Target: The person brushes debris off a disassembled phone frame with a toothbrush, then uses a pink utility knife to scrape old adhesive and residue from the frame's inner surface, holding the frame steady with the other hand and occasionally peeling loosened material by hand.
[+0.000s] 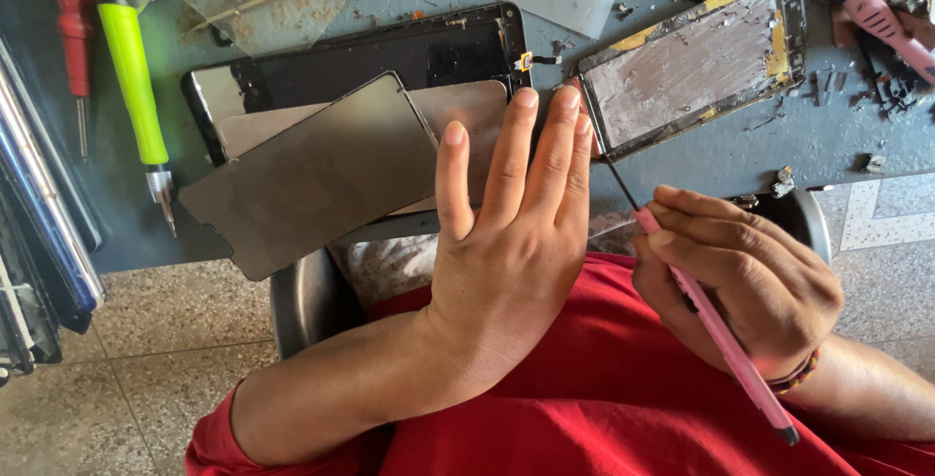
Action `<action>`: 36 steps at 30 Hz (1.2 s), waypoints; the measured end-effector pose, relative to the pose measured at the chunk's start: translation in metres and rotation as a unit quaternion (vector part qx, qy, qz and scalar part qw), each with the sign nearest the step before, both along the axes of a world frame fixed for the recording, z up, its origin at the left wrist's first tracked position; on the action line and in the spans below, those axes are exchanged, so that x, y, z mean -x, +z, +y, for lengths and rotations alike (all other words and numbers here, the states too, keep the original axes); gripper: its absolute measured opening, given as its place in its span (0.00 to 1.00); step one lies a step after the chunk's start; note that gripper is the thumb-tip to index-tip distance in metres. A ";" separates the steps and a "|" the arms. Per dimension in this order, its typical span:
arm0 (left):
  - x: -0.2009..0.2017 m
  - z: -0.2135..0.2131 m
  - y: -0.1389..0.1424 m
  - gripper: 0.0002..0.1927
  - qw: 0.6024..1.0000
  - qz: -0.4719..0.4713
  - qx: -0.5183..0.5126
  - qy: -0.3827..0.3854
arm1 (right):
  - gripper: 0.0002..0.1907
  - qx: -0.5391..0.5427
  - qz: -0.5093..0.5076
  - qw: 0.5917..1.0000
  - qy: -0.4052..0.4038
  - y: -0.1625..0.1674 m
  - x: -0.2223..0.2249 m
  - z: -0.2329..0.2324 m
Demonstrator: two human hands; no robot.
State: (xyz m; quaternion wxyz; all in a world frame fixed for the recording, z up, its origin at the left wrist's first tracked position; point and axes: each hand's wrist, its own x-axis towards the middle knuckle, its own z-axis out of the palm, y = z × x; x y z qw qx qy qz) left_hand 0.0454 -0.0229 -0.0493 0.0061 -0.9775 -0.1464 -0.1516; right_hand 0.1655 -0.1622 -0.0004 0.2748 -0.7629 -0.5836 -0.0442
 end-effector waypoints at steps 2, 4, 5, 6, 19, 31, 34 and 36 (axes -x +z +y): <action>0.000 0.000 0.001 0.17 1.000 0.002 0.006 -0.003 | 0.14 0.005 0.008 1.000 -0.004 -0.001 0.000 -0.003; 0.001 0.001 0.003 0.20 1.000 0.006 0.017 -0.007 | 0.13 0.002 0.015 1.000 0.000 -0.003 -0.002 -0.005; 0.000 0.001 0.003 0.20 1.000 0.004 0.017 -0.010 | 0.13 0.001 0.019 1.000 0.003 -0.004 -0.004 -0.006; 0.000 0.001 0.003 0.20 1.000 0.004 0.018 -0.012 | 0.13 -0.016 0.027 0.999 0.007 -0.007 -0.007 -0.006; 0.002 0.000 0.006 0.18 0.998 -0.024 0.048 -0.015 | 0.14 -0.060 0.026 0.997 0.030 -0.019 -0.031 0.024; 0.003 0.000 0.004 0.17 0.999 -0.020 0.044 -0.018 | 0.15 -0.046 0.022 0.998 0.020 -0.017 -0.029 0.029; 0.003 -0.001 0.003 0.17 0.999 -0.022 0.043 -0.017 | 0.15 -0.040 0.017 0.999 0.020 -0.015 -0.029 0.030; 0.003 -0.001 0.002 0.17 0.999 -0.023 0.042 -0.016 | 0.14 -0.035 0.014 0.999 0.020 -0.013 -0.029 0.031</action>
